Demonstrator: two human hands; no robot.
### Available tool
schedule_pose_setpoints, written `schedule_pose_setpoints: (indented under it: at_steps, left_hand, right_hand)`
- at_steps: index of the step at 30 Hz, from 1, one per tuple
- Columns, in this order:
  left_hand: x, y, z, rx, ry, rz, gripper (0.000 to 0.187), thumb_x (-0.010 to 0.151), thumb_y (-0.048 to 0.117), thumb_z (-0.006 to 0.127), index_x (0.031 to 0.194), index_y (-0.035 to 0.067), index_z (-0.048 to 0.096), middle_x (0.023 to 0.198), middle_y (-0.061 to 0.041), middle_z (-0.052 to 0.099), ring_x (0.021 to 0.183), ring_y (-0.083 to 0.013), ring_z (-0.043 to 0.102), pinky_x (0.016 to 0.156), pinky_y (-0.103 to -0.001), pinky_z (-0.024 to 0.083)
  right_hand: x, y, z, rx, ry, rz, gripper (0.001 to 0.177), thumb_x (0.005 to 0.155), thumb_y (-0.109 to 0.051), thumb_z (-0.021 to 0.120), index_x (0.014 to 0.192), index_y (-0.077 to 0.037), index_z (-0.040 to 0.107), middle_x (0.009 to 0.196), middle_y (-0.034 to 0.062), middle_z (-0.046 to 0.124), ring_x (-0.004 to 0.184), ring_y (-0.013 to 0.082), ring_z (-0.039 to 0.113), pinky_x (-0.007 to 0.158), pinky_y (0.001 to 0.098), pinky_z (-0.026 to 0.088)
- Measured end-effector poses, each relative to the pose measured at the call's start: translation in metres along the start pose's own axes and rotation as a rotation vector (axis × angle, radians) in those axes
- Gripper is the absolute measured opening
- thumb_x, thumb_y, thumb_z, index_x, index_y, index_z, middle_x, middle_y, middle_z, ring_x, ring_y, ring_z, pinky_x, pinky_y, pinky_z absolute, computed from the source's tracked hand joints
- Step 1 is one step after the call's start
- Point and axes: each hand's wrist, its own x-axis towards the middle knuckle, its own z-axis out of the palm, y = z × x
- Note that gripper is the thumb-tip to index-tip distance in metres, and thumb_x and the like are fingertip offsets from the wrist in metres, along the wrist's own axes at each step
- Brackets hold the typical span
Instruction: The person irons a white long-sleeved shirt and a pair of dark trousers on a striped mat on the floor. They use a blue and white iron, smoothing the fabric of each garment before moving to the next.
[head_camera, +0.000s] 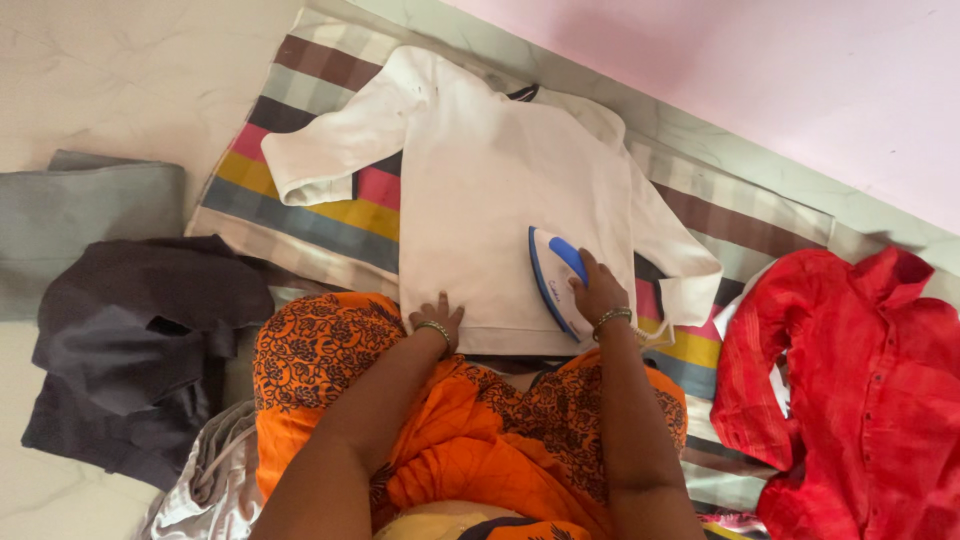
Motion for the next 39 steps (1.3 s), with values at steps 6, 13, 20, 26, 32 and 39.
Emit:
schedule_pose_setpoints:
  at_steps: [6, 13, 20, 26, 32, 39]
  left_hand:
    - [-0.007, 0.006, -0.009, 0.008, -0.081, -0.035, 0.107, 0.089, 0.030, 0.076, 0.166, 0.032, 0.003, 0.173, -0.017, -0.012, 0.146, -0.0427, 0.036, 0.110, -0.053, 0.045]
    - [0.008, 0.010, -0.008, -0.018, -0.156, -0.056, 0.104, 0.094, 0.032, 0.070, 0.165, 0.036, -0.006, 0.170, -0.018, -0.022, 0.148, -0.0553, 0.026, 0.118, -0.059, 0.033]
    - [0.016, 0.016, -0.006, -0.157, -0.177, -0.075, 0.101, 0.096, 0.027, 0.070, 0.164, 0.043, -0.003, 0.167, -0.019, -0.029, 0.148, -0.0615, 0.015, 0.119, -0.062, 0.028]
    - [0.013, 0.015, -0.009, -0.132, -0.200, -0.068, 0.116, 0.089, 0.029, 0.080, 0.164, 0.040, -0.009, 0.167, -0.020, -0.030, 0.148, -0.0621, 0.015, 0.117, -0.061, 0.033]
    - [0.019, 0.011, -0.002, -0.068, -0.123, -0.046, 0.116, 0.086, 0.033, 0.081, 0.165, 0.041, -0.004, 0.169, -0.021, -0.024, 0.144, -0.0554, 0.033, 0.117, -0.061, 0.034]
    - [0.026, 0.008, 0.008, -0.020, -0.101, -0.030, 0.115, 0.084, 0.040, 0.081, 0.166, 0.036, -0.001, 0.171, -0.020, -0.018, 0.143, -0.0489, 0.043, 0.116, -0.059, 0.036]
  right_hand:
    - [-0.011, -0.030, 0.005, -0.209, -0.156, 0.015, 0.063, 0.099, -0.042, 0.057, 0.156, -0.037, 0.030, 0.118, 0.0144, 0.063, 0.104, 0.0338, 0.067, 0.085, 0.0491, 0.057]
    - [-0.017, -0.039, 0.004, -0.259, -0.220, 0.161, 0.064, 0.103, -0.041, 0.049, 0.160, -0.048, 0.020, 0.118, 0.0151, 0.061, 0.102, 0.0340, 0.069, 0.084, 0.0485, 0.058]
    - [0.040, -0.050, 0.022, -0.262, -0.114, 0.266, 0.069, 0.104, -0.039, 0.049, 0.161, -0.046, 0.012, 0.125, 0.0182, 0.056, 0.105, 0.0360, 0.067, 0.084, 0.0495, 0.057]
    - [0.100, -0.050, 0.034, -0.184, -0.080, 0.360, 0.074, 0.104, -0.036, 0.052, 0.161, -0.048, 0.007, 0.132, 0.0189, 0.054, 0.112, 0.0343, 0.066, 0.086, 0.0471, 0.058]
    - [0.092, -0.037, 0.041, -0.126, -0.138, 0.341, 0.080, 0.103, -0.030, 0.054, 0.162, -0.047, 0.002, 0.129, 0.0238, 0.054, 0.113, 0.0358, 0.065, 0.090, 0.0477, 0.057]
    - [0.022, -0.046, 0.044, -0.099, -0.178, 0.367, 0.081, 0.104, -0.026, 0.052, 0.163, -0.041, -0.001, 0.128, 0.0264, 0.054, 0.107, 0.0370, 0.068, 0.087, 0.0458, 0.059]
